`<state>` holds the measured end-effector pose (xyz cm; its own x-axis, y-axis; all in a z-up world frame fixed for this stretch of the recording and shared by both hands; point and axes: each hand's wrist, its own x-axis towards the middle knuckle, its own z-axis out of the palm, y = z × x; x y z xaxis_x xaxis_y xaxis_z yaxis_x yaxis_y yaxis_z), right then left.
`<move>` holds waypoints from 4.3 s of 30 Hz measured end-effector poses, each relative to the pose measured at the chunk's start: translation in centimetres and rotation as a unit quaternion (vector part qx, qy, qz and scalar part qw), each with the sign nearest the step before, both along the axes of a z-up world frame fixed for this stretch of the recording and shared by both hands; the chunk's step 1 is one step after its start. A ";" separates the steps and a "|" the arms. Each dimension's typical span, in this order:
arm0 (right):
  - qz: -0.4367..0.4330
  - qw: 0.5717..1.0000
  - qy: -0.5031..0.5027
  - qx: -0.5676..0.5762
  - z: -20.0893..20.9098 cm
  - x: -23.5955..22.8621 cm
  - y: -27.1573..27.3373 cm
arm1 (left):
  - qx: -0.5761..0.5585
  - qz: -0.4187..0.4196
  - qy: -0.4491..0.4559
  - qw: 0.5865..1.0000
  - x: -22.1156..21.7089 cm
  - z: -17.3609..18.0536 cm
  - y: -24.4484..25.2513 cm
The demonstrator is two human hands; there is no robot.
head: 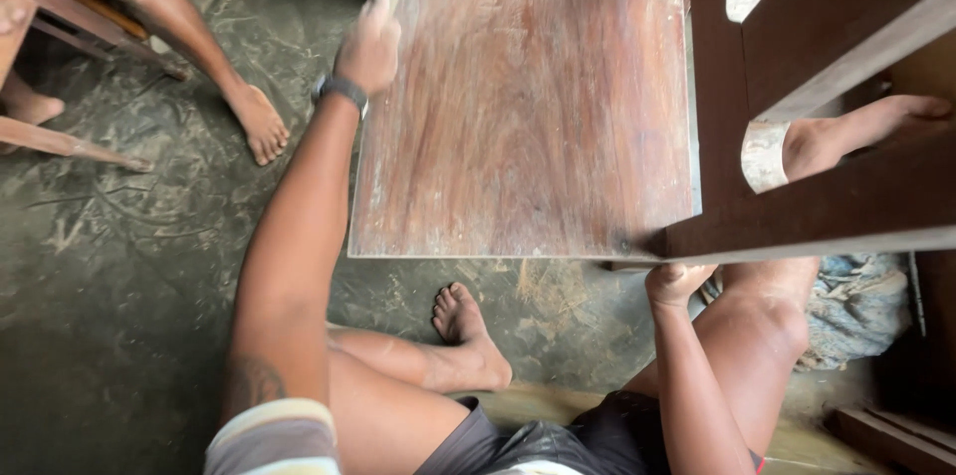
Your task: The person sands the wooden seat of a chair using a piece of sandpaper held by hand.
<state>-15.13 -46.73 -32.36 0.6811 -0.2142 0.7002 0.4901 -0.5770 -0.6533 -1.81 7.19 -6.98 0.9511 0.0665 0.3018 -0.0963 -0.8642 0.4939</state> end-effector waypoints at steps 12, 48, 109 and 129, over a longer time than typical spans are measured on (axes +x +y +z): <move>0.081 0.996 -0.016 0.045 -14.1 4.9 -2.9 | -0.119 0.093 0.197 0.969 -26.9 7.1 -10.1; 0.208 0.974 0.081 -0.045 32.2 -10.3 12.1 | -0.210 0.127 -0.082 0.966 -24.4 9.0 -4.5; 0.406 0.874 0.265 0.044 33.3 -5.4 20.8 | -0.460 0.106 0.079 0.878 -1.6 4.0 -3.1; 0.401 0.865 0.268 0.139 32.6 -5.5 21.4 | -0.454 -0.005 0.023 0.891 -15.8 1.8 -2.8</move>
